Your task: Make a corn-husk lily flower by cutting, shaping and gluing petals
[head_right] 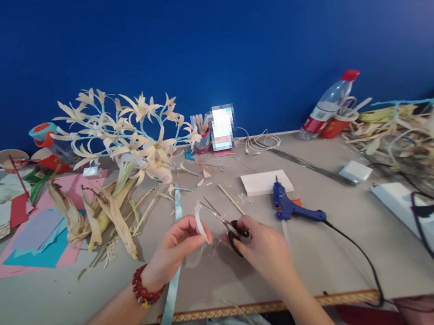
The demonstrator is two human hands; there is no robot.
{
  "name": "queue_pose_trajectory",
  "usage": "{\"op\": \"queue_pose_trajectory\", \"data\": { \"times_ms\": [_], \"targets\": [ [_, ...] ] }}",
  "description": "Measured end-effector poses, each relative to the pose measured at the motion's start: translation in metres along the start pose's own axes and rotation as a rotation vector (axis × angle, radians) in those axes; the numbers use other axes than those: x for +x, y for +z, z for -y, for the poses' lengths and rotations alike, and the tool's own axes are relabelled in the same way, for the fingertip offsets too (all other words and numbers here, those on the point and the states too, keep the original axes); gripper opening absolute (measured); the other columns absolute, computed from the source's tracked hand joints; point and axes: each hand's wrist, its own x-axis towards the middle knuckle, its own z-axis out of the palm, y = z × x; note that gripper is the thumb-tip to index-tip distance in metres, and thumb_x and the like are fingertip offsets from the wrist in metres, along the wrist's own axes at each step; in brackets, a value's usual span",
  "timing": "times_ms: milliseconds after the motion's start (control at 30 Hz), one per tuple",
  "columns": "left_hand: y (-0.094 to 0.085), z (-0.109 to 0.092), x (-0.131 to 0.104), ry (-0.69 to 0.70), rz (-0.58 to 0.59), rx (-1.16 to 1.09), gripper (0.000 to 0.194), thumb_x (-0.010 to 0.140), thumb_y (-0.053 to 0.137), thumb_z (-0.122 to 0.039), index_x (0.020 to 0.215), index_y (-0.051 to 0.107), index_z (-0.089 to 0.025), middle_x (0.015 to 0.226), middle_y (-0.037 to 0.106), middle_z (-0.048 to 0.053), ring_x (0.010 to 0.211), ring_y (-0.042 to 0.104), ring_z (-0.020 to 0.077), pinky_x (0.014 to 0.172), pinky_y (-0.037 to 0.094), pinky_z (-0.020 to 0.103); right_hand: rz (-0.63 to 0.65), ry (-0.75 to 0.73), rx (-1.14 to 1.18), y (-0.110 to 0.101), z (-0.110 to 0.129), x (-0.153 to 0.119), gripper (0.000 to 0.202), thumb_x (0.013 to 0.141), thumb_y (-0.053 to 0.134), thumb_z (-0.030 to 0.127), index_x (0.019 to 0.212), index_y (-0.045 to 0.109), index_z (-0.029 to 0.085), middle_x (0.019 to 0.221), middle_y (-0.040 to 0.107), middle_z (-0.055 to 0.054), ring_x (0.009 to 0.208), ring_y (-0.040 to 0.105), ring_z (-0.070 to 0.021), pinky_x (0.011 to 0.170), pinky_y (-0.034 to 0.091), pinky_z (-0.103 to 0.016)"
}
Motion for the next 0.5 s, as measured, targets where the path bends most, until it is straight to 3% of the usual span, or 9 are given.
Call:
{"op": "queue_pose_trajectory", "data": {
  "times_ms": [67, 167, 267, 400, 500],
  "targets": [
    [-0.002, 0.001, 0.0, 0.021, 0.012, -0.056, 0.019, 0.079, 0.072, -0.031, 0.079, 0.059, -0.017, 0.079, 0.066, 0.004, 0.078, 0.058, 0.0158, 0.079, 0.043, 0.029, -0.016, -0.057, -0.223, 0.001, -0.004, -0.001, 0.022, 0.078, 0.068, 0.044, 0.084, 0.06, 0.023, 0.075, 0.068, -0.003, 0.055, 0.056, -0.018, 0.049, 0.027, -0.027],
    [-0.003, 0.001, 0.001, 0.01, 0.033, -0.12, 0.017, 0.079, 0.072, -0.028, 0.081, 0.059, -0.017, 0.075, 0.065, 0.003, 0.075, 0.058, 0.015, 0.079, 0.043, 0.03, -0.003, -0.119, -0.359, 0.003, -0.004, 0.0, 0.026, 0.08, 0.066, 0.043, 0.091, 0.057, 0.022, 0.095, 0.068, -0.006, 0.056, 0.057, -0.0175, 0.048, 0.024, -0.027],
    [-0.002, 0.0, 0.002, -0.045, 0.039, -0.179, 0.02, 0.076, 0.075, -0.028, 0.082, 0.059, -0.017, 0.074, 0.064, 0.003, 0.074, 0.06, 0.0153, 0.079, 0.045, 0.031, 0.09, -0.107, -0.381, -0.001, -0.002, 0.006, 0.022, 0.077, 0.069, 0.037, 0.084, 0.055, 0.021, 0.085, 0.066, -0.003, 0.053, 0.053, -0.0158, 0.048, 0.021, -0.026],
    [-0.002, 0.0, 0.002, -0.105, 0.062, -0.253, 0.025, 0.074, 0.078, -0.029, 0.084, 0.059, -0.017, 0.074, 0.063, 0.002, 0.075, 0.062, 0.0157, 0.082, 0.046, 0.033, 0.352, -0.143, -0.195, -0.021, 0.0, 0.022, 0.016, 0.068, 0.075, 0.025, 0.076, 0.061, 0.021, 0.072, 0.064, 0.001, 0.059, 0.055, -0.0156, 0.051, 0.028, -0.024],
    [-0.003, 0.001, 0.002, -0.122, 0.101, -0.309, 0.025, 0.074, 0.079, -0.028, 0.084, 0.058, -0.017, 0.073, 0.062, 0.001, 0.074, 0.061, 0.0145, 0.085, 0.047, 0.034, 0.472, -0.216, 0.153, -0.032, 0.008, 0.029, 0.015, 0.073, 0.074, 0.029, 0.086, 0.069, 0.022, 0.072, 0.065, 0.0, 0.061, 0.056, -0.016, 0.053, 0.037, -0.025]
  ]
}}
